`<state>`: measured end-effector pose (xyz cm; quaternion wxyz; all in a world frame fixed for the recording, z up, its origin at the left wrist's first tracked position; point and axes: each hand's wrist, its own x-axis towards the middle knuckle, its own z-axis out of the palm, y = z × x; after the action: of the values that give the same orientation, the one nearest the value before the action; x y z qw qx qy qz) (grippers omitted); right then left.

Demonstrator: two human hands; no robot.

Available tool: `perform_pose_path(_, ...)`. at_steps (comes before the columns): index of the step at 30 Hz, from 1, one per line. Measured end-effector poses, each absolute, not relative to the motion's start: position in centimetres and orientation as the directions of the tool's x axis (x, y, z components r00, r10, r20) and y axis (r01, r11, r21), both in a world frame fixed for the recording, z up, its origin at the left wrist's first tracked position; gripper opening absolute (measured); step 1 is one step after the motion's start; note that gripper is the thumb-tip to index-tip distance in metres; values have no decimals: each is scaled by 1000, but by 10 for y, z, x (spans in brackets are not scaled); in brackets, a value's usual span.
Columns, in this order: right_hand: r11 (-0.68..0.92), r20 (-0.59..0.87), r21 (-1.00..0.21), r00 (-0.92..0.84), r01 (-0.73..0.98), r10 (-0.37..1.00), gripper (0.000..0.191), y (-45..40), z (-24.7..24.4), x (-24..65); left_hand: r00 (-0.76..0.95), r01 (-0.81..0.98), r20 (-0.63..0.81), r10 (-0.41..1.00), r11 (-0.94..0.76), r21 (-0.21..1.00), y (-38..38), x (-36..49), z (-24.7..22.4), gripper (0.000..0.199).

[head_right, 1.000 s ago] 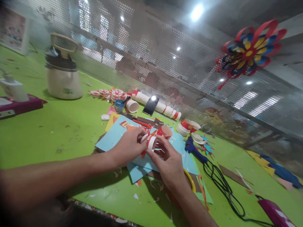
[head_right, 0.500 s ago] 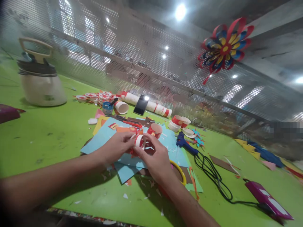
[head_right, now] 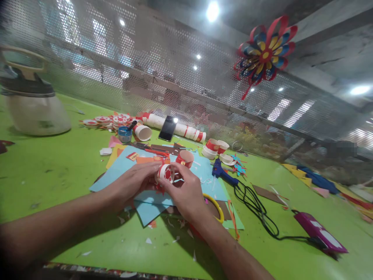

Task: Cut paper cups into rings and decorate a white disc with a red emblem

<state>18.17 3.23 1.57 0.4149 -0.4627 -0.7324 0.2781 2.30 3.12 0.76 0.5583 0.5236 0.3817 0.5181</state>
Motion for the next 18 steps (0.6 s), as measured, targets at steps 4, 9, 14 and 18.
perform_pose_path(4, 452, 395, -750, -221, 482, 891, 38, 30, 15, 182, 277, -325, 90, 957, 6, 946, 35, 23, 3, 22)
perform_pose_path(9, 515, 469, -700, -224, 495, 854, 37, 29, 14, 180, 293, -260, 123, 948, -44, 965, 38, 25, -1, 32)
perform_pose_path(14, 567, 546, -632, -216, 528, 809, 36, 28, 9, 181, 297, -170, 220, 929, -175, 970, 37, 28, -3, 30)
perform_pose_path(18, 601, 594, -585, -217, 544, 775, 40, 26, 7, 181, 306, -185, 269, 913, -220, 958, 34, 29, 1, 23)
